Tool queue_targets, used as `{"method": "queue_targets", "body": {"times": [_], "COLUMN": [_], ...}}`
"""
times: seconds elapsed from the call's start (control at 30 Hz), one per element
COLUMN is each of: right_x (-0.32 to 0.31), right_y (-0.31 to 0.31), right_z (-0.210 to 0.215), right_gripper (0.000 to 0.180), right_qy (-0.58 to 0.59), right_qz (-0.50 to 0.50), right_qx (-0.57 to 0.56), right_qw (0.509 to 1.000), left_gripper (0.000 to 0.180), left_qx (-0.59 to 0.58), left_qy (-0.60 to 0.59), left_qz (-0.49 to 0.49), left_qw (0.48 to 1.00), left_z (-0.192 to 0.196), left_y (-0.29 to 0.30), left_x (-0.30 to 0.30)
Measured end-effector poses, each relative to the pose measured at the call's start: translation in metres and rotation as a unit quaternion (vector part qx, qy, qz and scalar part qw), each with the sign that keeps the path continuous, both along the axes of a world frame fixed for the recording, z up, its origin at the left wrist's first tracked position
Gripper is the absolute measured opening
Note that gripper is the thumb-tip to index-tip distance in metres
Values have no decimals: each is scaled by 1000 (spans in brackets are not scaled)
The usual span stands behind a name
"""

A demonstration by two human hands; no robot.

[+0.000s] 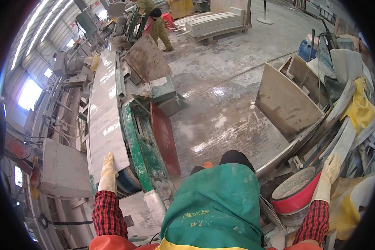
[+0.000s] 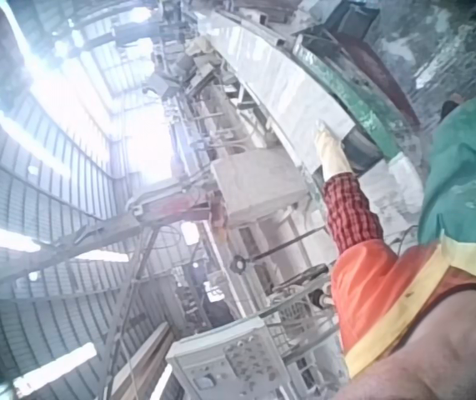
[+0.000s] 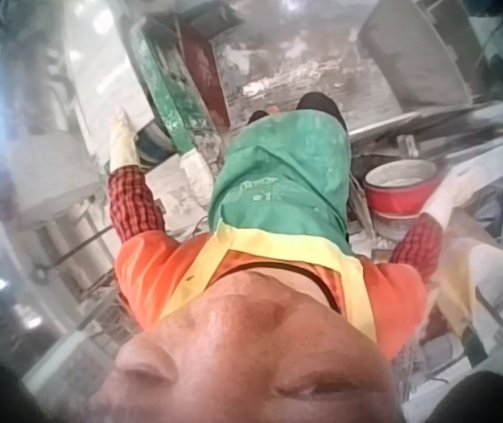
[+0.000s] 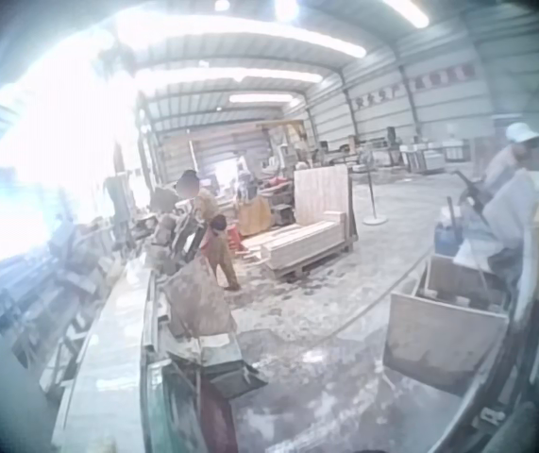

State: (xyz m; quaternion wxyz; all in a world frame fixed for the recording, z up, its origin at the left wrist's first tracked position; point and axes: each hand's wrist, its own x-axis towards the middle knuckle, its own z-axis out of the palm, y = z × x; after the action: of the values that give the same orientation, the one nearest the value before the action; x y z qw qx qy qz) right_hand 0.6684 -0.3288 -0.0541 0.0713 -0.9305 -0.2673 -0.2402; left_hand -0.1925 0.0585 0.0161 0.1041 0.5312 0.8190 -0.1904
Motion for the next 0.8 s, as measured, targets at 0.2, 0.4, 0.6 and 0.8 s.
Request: {"method": "queue_targets", "body": {"times": [0.2,0.4,0.6,0.8], "right_x": [-4,-14,-20,-28], "right_y": [-1,-1,-2,-4], "right_z": [-1,0,-1,0], "right_gripper": [47,42,43,41], "right_qy": [0,-31,-15,-20], "right_qz": [11,33,33,42], "right_qx": [-1,27,18,30], "right_qw": [1000,999,999,998], "left_gripper": [123,122,121,121], "left_qx": [2,5,11,12], "left_qy": [7,2,-4,-2], "left_qz": [-5,-21,-19,1], "left_qw": [1000,1000,1000,1000], "left_z": [-4,-5,0,12], "left_y": [3,5,2,1], "left_x": [-7,-7,-6,10]}}
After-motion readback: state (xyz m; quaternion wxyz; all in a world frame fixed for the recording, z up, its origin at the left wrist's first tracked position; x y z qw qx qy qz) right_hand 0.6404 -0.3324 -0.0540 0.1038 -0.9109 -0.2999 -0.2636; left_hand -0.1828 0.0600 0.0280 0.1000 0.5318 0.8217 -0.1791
